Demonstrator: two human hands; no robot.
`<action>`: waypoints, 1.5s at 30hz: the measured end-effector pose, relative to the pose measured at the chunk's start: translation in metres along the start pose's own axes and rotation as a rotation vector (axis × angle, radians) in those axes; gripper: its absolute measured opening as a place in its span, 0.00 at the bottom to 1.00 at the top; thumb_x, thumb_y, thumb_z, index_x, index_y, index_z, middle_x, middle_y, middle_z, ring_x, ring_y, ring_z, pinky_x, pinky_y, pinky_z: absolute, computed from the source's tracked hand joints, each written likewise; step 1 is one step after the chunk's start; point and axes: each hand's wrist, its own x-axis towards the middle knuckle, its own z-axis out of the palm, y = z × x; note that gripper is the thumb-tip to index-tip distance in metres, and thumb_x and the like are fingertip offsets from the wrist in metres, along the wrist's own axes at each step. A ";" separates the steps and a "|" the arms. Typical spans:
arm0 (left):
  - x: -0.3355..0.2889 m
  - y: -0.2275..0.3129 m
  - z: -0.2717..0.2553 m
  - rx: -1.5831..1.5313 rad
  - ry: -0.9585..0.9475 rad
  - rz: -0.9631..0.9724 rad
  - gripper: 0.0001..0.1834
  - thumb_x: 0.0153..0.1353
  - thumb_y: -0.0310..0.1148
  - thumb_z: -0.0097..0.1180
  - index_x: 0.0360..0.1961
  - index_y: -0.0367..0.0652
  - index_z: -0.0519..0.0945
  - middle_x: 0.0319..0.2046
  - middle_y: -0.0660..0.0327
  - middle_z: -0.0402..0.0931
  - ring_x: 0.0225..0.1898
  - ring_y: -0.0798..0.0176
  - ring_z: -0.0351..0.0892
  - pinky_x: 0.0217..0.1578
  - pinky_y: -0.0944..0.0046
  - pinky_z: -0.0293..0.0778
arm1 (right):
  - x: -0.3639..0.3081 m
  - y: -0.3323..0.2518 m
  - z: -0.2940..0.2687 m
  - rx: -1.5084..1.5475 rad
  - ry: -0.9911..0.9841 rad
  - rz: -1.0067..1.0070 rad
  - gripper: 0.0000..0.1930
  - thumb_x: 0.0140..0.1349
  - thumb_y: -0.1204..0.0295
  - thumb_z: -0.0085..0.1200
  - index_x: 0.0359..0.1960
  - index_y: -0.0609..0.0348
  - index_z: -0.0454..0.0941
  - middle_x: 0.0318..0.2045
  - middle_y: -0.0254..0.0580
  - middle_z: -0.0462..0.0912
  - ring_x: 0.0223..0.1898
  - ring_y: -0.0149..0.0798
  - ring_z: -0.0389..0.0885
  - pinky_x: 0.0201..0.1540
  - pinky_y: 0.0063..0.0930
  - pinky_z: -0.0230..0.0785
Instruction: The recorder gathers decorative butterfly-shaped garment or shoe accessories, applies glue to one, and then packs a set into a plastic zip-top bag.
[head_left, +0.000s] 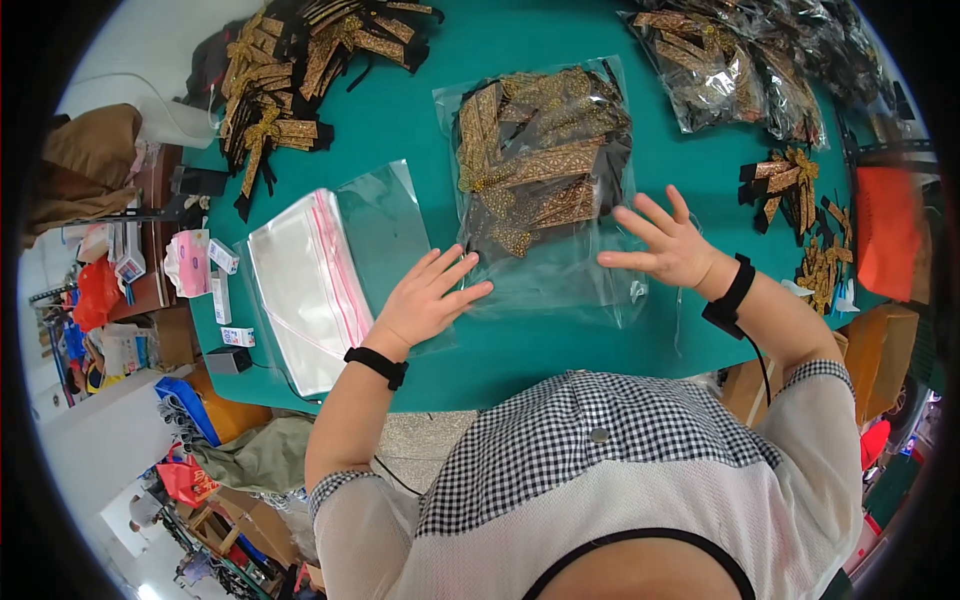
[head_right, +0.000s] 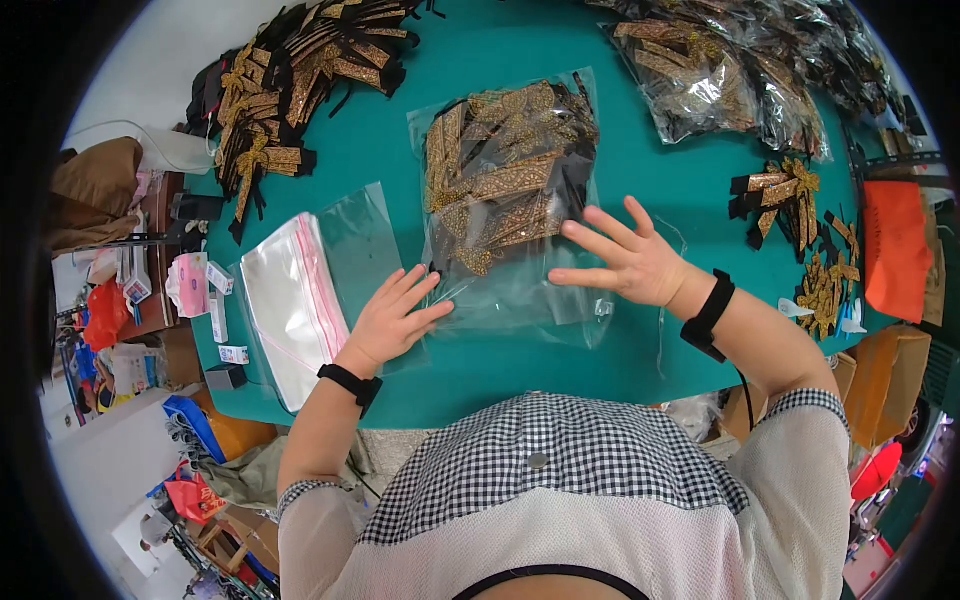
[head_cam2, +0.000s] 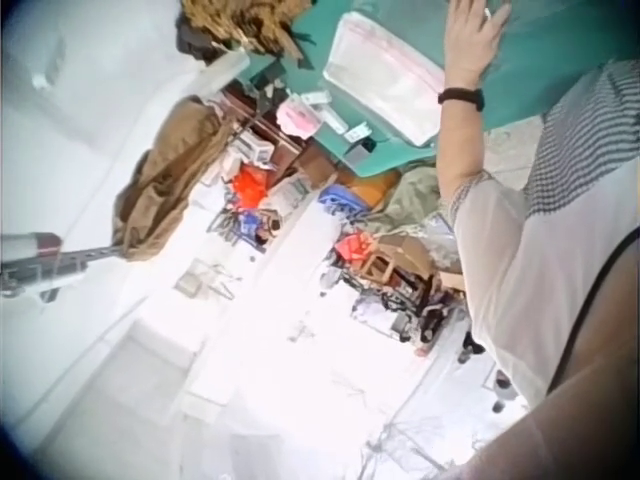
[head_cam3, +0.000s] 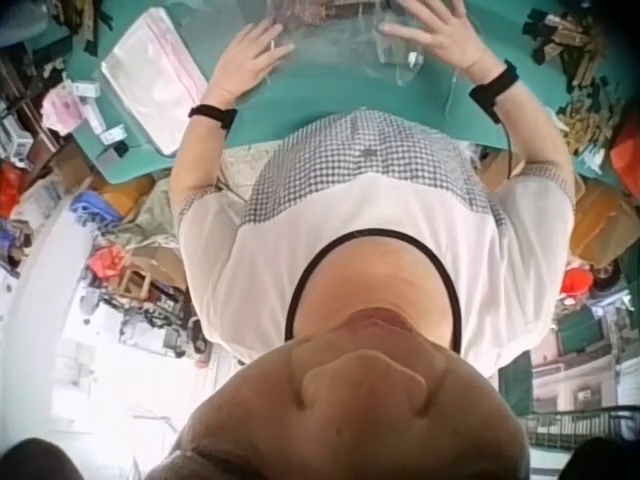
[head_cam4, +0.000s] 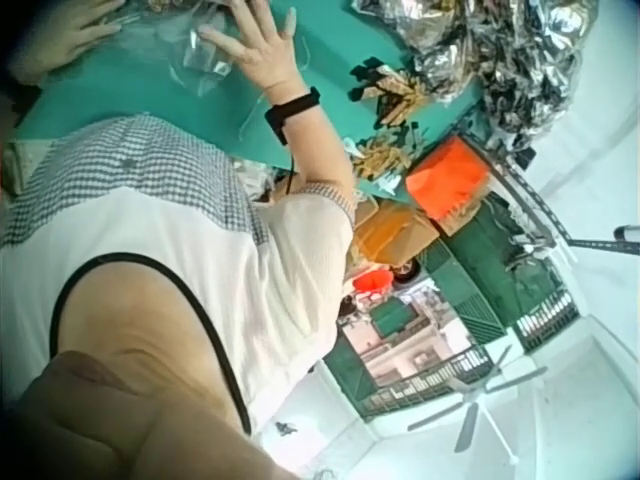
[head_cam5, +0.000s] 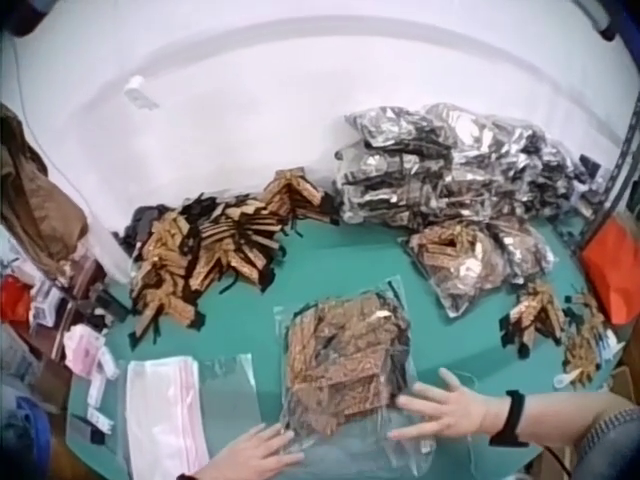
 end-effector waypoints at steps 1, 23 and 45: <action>-0.003 -0.002 -0.002 -0.003 0.000 -0.003 0.25 0.45 0.37 0.61 0.48 0.60 0.72 0.55 0.60 0.65 0.57 0.52 0.63 0.55 0.48 0.61 | 0.006 0.005 -0.007 0.035 -0.095 -0.061 0.26 0.48 0.75 0.52 0.51 0.37 0.70 0.61 0.36 0.61 0.63 0.40 0.56 0.64 0.50 0.38; 0.024 -0.023 0.003 0.021 -0.033 0.153 0.24 0.48 0.34 0.57 0.49 0.63 0.72 0.55 0.67 0.66 0.56 0.61 0.65 0.56 0.54 0.61 | 0.020 0.032 -0.005 0.139 -0.313 -0.206 0.30 0.51 0.74 0.50 0.56 0.26 0.61 0.63 0.30 0.56 0.63 0.37 0.56 0.61 0.48 0.53; 0.148 -0.009 -0.208 -0.911 0.707 -0.020 0.20 0.67 0.38 0.36 0.46 0.35 0.75 0.40 0.56 0.77 0.43 0.63 0.74 0.48 0.65 0.66 | 0.120 0.136 -0.160 1.459 0.367 0.375 0.19 0.66 0.64 0.36 0.44 0.69 0.73 0.34 0.50 0.80 0.42 0.41 0.78 0.48 0.33 0.66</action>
